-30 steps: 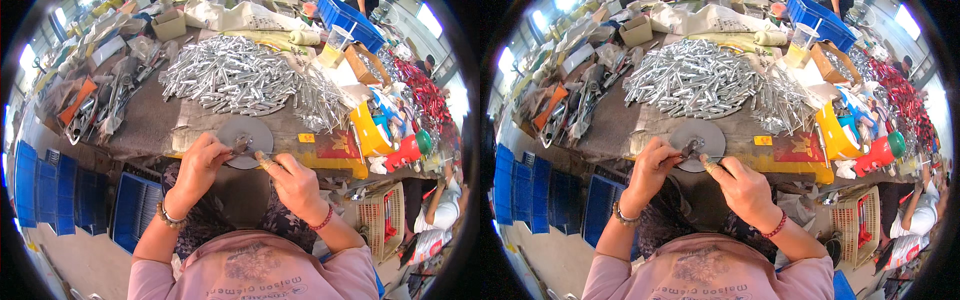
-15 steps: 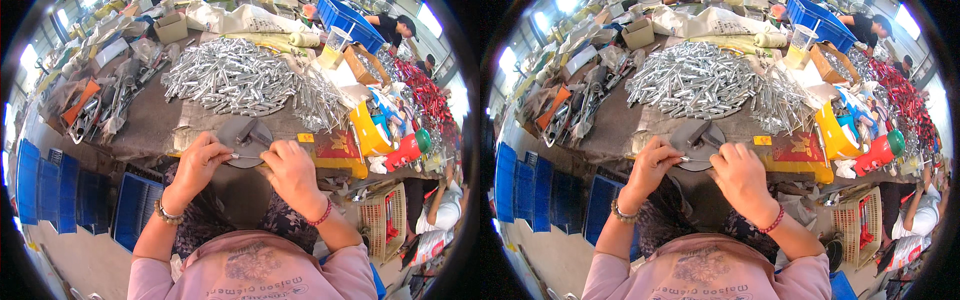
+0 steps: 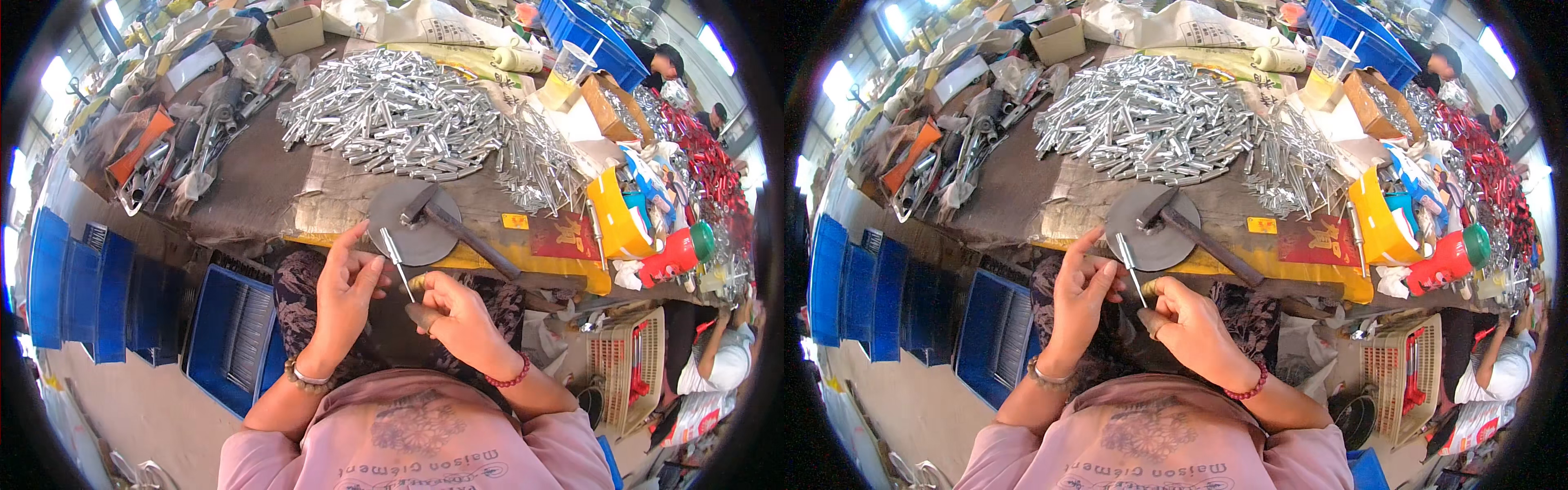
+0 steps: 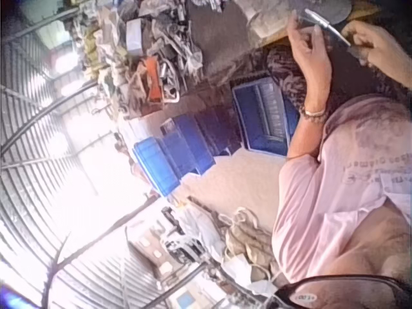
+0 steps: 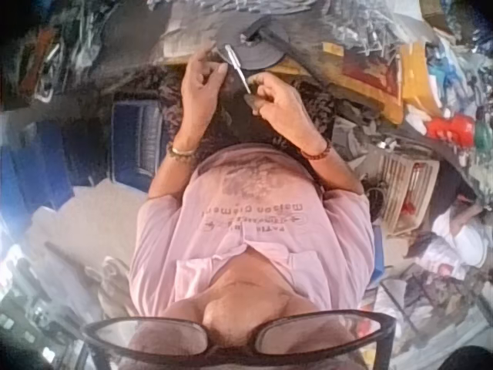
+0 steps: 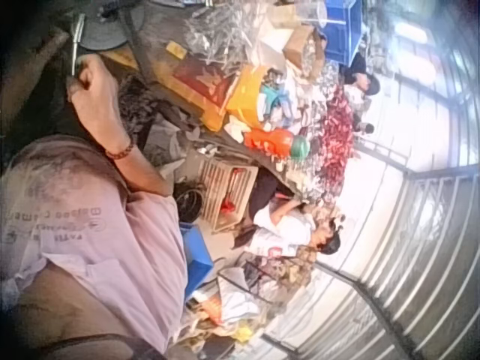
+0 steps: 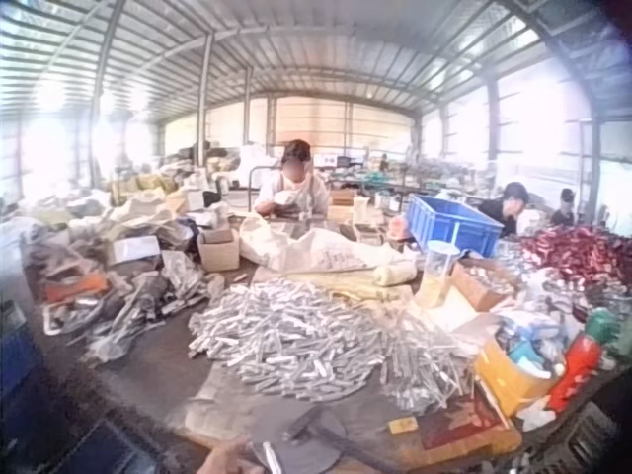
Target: Assembling small metal hardware components using a hammer and sorting them into a storage bin.
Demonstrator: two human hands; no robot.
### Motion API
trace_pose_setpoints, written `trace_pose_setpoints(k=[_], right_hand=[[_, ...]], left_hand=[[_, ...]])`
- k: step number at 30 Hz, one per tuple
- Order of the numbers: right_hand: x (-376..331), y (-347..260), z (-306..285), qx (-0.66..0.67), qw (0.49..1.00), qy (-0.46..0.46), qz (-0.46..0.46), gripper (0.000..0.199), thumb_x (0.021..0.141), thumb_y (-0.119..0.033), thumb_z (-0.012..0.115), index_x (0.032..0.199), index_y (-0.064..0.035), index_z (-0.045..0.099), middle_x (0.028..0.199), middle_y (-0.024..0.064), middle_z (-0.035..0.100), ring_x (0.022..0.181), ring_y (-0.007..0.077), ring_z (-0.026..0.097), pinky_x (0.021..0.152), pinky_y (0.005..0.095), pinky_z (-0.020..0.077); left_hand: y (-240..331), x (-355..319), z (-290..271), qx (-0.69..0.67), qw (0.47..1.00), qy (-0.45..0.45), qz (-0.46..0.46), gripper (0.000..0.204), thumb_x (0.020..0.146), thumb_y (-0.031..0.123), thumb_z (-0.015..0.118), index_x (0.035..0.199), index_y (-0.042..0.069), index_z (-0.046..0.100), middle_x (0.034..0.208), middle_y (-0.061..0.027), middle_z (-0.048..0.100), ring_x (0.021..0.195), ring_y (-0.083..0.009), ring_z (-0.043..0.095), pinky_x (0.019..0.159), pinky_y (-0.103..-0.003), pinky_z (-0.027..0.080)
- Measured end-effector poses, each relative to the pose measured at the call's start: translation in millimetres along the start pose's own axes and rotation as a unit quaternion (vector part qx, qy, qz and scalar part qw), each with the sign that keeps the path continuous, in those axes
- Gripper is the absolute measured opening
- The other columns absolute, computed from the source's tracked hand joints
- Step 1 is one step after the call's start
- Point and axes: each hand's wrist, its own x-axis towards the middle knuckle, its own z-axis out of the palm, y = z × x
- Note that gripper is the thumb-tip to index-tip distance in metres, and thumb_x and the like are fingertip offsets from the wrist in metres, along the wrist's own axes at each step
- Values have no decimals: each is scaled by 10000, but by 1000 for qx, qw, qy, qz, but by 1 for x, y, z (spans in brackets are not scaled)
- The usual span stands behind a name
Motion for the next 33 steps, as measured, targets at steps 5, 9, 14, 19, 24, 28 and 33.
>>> trace_pose_setpoints(k=[5, 9, 14, 19, 24, 28, 33], right_hand=[[-1, 2, 10, 16, 1000, -18, 4, 281, 1049, -78, 733, 1290, -4, 608, 828, 5, 652, 762, 63, 624, 674, 255, 497], [-2, -6, 26, 62, 998, -24, 1, 295, 1000, -2, 745, 1270, 9, 627, 762, 28, 603, 692, 80, 542, 630, 295, 460], [-2, -8, 18, -36, 997, 30, -55, 356, 1000, -19, 771, 1342, -9, 670, 878, 51, 727, 773, 90, 648, 716, 277, 530], [26, 5, -15, -122, 964, 165, -169, 317, 1029, -10, 715, 1342, 27, 683, 946, 56, 745, 821, 111, 695, 750, 269, 541], [39, 9, -24, -26, 984, 145, -103, 284, 1079, -128, 703, 1321, 20, 703, 921, 28, 728, 803, 82, 684, 716, 220, 509], [38, 21, -25, -37, 978, 144, -148, 335, 1088, -248, 726, 1275, 29, 728, 882, 35, 729, 752, 72, 653, 646, 214, 474], [40, 22, -23, -21, 980, 150, -132, 349, 1091, -283, 727, 1254, 25, 741, 852, 48, 735, 700, 66, 620, 629, 218, 454]], left_hand=[[-2, -2, -2, -76, 996, -3, -54, 634, 1099, 52, 665, 1671, 92, 395, 1059, -55, 739, 920, -98, 708, 768, -258, 602], [-1, -6, -9, -93, 994, -21, -47, 645, 1063, 83, 728, 1613, 56, 392, 1081, -64, 746, 917, -99, 692, 758, -257, 580], [12, -15, -30, -128, 990, 9, -62, 583, 1046, 104, 768, 1534, 61, 451, 1066, -33, 729, 916, -82, 692, 752, -246, 569], [-5, -21, -112, -71, 983, 166, -26, 503, 1055, 114, 738, 1485, 30, 492, 1079, -76, 772, 903, -105, 701, 738, -247, 561], [-93, -22, -256, 50, 921, 366, -124, 484, 1003, 83, 765, 1427, 6, 544, 998, -62, 752, 826, -125, 694, 680, -292, 561], [-216, -39, -346, -4, 903, 383, -192, 459, 970, 67, 821, 1341, 19, 554, 965, -78, 733, 766, -164, 699, 622, -326, 565], [-271, -22, -365, -26, 872, 415, -259, 490, 942, 56, 856, 1333, 3, 566, 962, -89, 723, 717, -199, 700, 594, -358, 578]])
